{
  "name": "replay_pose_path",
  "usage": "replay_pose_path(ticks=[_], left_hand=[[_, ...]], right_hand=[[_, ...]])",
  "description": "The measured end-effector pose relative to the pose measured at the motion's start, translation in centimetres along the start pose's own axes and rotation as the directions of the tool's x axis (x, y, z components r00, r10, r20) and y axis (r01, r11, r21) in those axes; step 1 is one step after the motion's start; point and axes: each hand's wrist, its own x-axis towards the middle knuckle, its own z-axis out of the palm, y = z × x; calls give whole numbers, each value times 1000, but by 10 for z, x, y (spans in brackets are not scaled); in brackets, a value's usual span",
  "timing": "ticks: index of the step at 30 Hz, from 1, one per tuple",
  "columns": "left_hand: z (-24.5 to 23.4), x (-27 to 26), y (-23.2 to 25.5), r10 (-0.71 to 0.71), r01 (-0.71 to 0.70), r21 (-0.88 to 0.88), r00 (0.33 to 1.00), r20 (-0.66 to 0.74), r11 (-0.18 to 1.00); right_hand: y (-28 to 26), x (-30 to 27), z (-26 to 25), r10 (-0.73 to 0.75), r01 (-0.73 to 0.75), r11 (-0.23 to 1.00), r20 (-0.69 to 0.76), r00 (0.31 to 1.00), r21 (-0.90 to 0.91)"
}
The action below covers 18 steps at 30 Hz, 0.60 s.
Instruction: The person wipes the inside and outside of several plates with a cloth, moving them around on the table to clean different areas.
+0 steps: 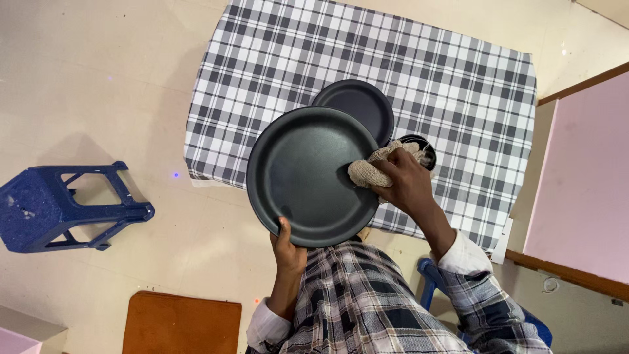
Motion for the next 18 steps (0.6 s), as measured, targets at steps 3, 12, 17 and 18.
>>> replay_pose_path(ticks=[3,12,17,18], left_hand=[[4,6,-1,21,-19,19,994,-107,1000],[26,14,6,22,-29,-29,972,-234,999],[18,7,16,101,-99,35,991,-86,995],[16,4,20,36,-32,59,998,-56,998]], right_hand=[[-15,-13,11,85,-87,996,93,992,19],[-106,-30,28,-76,-6,958,275,958,285],[-39,-4,6,98,-152,970,265,959,191],[-28,5,3,139,-161,978,165,977,132]])
